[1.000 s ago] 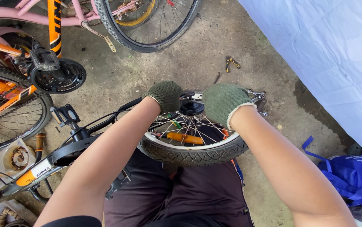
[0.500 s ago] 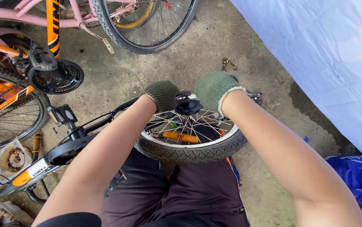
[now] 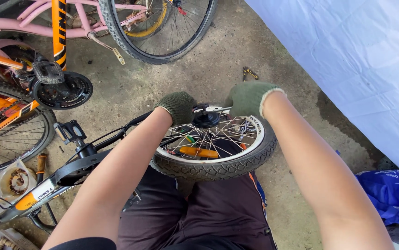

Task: The person uses a wrench to tighten the axle nuts on a bicycle wheel held on their lap. They repeatedly adjust the wrench and rotate the wheel to secure the axle.

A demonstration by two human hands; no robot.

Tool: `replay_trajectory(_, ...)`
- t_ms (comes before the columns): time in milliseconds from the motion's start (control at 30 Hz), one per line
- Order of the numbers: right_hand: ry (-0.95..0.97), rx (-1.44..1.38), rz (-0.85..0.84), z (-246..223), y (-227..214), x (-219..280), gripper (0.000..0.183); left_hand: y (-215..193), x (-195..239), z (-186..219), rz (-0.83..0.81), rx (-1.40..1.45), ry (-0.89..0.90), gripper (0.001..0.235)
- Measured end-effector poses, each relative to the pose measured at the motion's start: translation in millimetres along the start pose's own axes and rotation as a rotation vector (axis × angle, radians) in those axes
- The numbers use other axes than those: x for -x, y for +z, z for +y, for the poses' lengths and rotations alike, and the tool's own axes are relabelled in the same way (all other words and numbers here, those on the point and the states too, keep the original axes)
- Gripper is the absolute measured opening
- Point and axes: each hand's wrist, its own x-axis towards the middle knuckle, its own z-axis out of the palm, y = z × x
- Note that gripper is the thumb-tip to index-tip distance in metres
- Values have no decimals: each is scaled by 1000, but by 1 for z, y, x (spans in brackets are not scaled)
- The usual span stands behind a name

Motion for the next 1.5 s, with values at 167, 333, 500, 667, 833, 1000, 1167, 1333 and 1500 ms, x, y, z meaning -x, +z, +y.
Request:
replay_trajectory(167,-132,179,270,-7,30,2,33,-4,0,-2,-14,4,14,36)
replay_trajectory(333,8,187,198,-27,24,8,36,8,-7,-3,-17,-16,-6,36)
replay_trajectory(500,-6,347,340,-55,49,-7,25,-7,2,2,-42,-11,0,39)
replay_trajectory(667,109,2,268,-108,21,22,32,-7,0,2,-51,12,-15,36)
replay_trajectory(833,98,12,248,-92,17,28,37,2,-4,2,-46,10,-24,38)
replay_trajectory(1000,53,-74,96,-104,-12,57,36,11,-6,-6,-5,-33,-19,38)
replay_trajectory(1167,-22,-58,481,-105,31,62,31,-1,1,-1,-8,-24,-17,39)
replay_trajectory(1333,-7,-131,522,-111,40,53,31,-1,-2,-2,-8,-15,13,41)
replay_trajectory(1500,-36,-343,482,-138,52,25,20,-3,-3,-1,-48,17,-20,36)
